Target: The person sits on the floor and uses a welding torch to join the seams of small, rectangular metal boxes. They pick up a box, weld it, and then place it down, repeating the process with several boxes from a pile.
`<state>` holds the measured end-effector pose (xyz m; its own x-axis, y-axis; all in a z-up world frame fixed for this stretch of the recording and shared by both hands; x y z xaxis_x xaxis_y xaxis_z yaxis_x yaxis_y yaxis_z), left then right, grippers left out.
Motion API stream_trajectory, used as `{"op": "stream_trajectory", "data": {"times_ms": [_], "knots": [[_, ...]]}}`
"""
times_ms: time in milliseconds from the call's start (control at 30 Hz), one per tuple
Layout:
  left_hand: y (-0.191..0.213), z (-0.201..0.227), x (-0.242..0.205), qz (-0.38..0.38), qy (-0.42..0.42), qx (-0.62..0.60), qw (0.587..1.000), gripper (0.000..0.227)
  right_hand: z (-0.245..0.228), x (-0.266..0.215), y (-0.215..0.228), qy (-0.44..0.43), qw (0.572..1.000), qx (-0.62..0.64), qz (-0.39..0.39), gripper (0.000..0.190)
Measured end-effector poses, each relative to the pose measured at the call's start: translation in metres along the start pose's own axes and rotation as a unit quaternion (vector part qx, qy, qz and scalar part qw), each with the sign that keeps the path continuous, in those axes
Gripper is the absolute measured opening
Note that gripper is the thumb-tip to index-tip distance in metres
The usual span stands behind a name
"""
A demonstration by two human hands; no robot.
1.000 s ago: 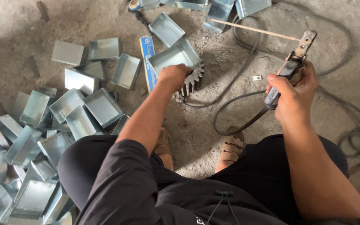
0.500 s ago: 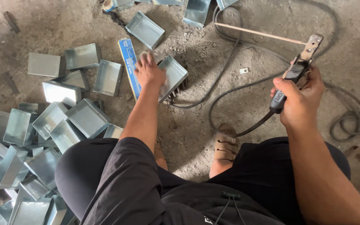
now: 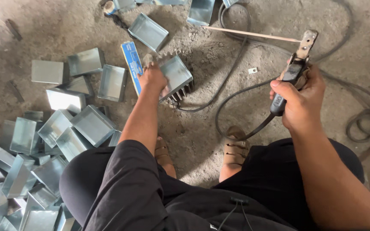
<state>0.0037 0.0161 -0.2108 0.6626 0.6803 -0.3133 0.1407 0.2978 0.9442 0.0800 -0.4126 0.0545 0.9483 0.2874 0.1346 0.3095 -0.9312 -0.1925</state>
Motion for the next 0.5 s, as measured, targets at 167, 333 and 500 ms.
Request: {"op": "stream_trajectory", "data": {"times_ms": [167, 333, 500], "knots": [[0.003, -0.003, -0.023, -0.090, 0.016, -0.030, 0.995, 0.051, 0.000, 0.000, 0.001, -0.015, 1.000, -0.019, 0.001, 0.044], [0.070, 0.036, -0.046, -0.130, -0.076, 0.000, 0.989, 0.080, -0.010, 0.002, 0.003, -0.011, 1.000, 0.011, 0.008, 0.044], [0.083, 0.065, -0.103, -0.194, -0.058, 0.093, 0.975, 0.086, -0.021, 0.002, -0.007, 0.007, 0.999, 0.047, -0.005, 0.045]]}}
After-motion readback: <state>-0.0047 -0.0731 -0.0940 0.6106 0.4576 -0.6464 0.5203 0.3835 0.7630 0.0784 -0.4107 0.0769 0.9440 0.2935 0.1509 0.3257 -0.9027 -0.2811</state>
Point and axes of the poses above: each hand's wrist, its own x-axis towards the middle knuckle, its own y-axis out of the back of the hand, z = x × y, the point moved 10 cm from there along x, towards the middle knuckle, and after that the axes turned 7 degrees about y, right-handed, at the moved point
